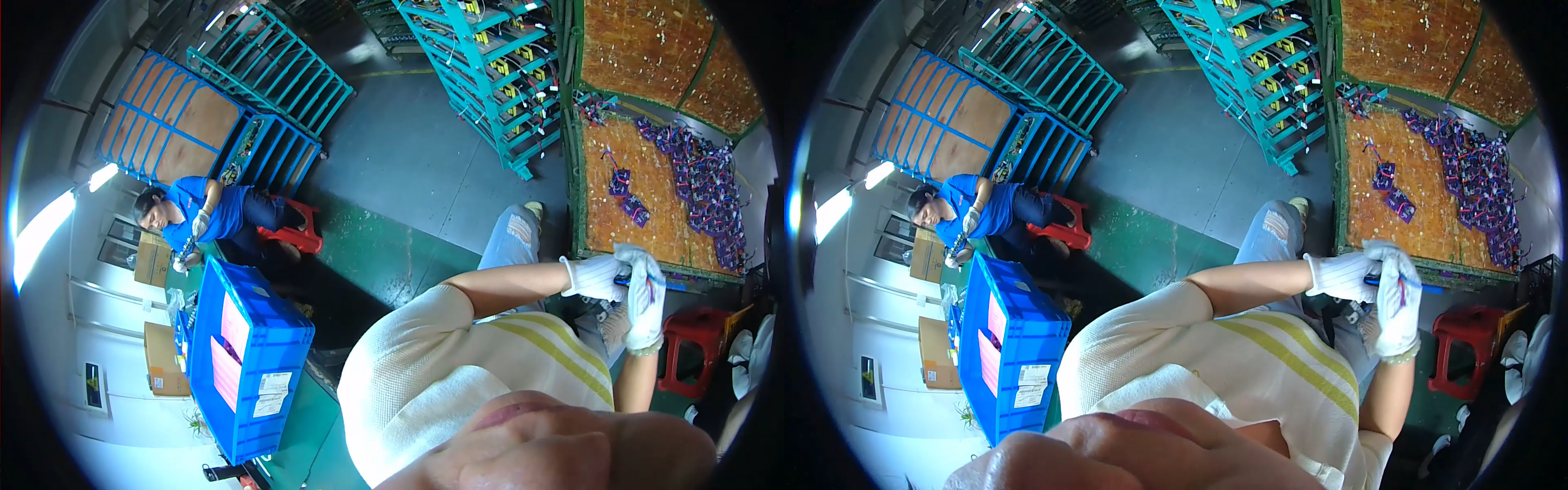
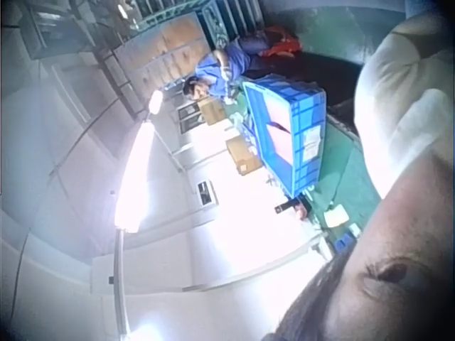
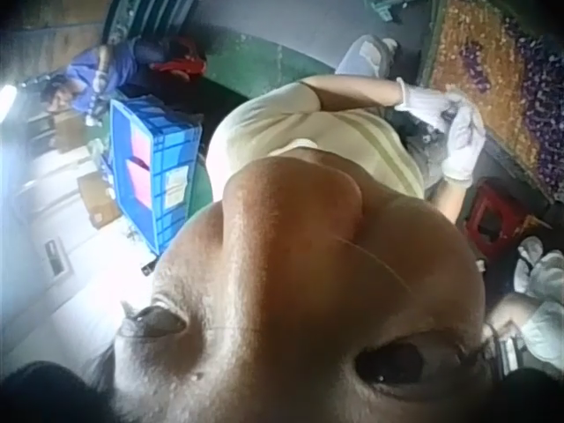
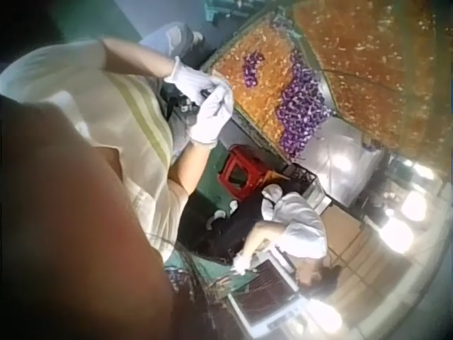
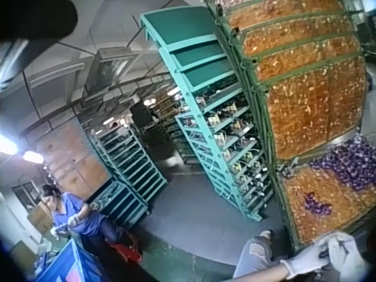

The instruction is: The person assembles electronic circuit board components by hand, connecting wires to a circuit board and inspecting plastic housings and other components.

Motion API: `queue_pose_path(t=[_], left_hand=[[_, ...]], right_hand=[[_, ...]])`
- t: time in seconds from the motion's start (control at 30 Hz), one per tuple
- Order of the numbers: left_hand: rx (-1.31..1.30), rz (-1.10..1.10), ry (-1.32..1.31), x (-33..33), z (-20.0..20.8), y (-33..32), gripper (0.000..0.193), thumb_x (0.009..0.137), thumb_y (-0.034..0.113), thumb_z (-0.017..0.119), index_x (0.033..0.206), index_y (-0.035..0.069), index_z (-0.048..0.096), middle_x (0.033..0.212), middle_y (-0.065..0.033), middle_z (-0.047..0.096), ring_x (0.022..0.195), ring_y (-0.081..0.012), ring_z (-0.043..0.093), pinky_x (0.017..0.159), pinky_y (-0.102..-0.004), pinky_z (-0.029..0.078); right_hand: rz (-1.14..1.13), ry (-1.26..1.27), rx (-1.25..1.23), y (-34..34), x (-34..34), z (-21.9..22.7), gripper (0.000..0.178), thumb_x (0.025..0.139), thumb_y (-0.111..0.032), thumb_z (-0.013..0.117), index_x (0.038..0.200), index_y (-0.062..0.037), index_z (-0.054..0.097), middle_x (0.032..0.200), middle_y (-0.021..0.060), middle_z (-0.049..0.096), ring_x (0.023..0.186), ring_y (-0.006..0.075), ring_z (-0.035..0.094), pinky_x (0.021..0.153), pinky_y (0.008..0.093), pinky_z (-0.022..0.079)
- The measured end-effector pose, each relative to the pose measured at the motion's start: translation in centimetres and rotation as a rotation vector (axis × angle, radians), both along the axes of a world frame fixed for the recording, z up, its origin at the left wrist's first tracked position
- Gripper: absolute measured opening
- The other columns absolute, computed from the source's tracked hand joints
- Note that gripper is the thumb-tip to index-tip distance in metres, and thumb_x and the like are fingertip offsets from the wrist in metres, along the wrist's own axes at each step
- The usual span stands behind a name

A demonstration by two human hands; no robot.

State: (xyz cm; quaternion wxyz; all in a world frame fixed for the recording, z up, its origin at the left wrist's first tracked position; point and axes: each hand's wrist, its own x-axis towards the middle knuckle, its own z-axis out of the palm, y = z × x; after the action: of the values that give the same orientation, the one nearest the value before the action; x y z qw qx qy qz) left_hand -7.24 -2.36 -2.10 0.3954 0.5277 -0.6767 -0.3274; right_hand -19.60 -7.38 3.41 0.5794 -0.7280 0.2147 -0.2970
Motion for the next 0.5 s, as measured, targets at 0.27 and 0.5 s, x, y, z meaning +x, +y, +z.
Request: queue_pose_path(t=[0.27,0.5], left_hand=[[0.107,-0.359,-0.449,1.5,3.2,-0.9,0.043,0.074,0.045,0.061,0.059,0.005,0.063,0.054,-0.0055,0.061,0.049,-0.0215,0.058,0.048,-0.0347,0.045],[0.551,-0.298,0.659,1.5,1.7,0.9,0.014,0.079,0.014,0.066,0.082,0.0,0.063,0.075,-0.0072,0.065,0.068,-0.0133,0.061,0.062,-0.0264,0.049]], right_hand=[[-0.338,0.273,-0.299,-2.8,0.0,-1.5,0.042,0.095,-0.028,0.039,0.08,0.0037,0.063,0.075,0.0144,0.065,0.068,0.0267,0.061,0.067,0.035,0.046],[-0.056,-0.265,0.673,-2.0,0.4,-1.6,0.051,0.094,-0.04,0.037,0.104,0.0065,0.055,0.089,0.0136,0.064,0.078,0.0183,0.061,0.076,0.0305,0.049]])
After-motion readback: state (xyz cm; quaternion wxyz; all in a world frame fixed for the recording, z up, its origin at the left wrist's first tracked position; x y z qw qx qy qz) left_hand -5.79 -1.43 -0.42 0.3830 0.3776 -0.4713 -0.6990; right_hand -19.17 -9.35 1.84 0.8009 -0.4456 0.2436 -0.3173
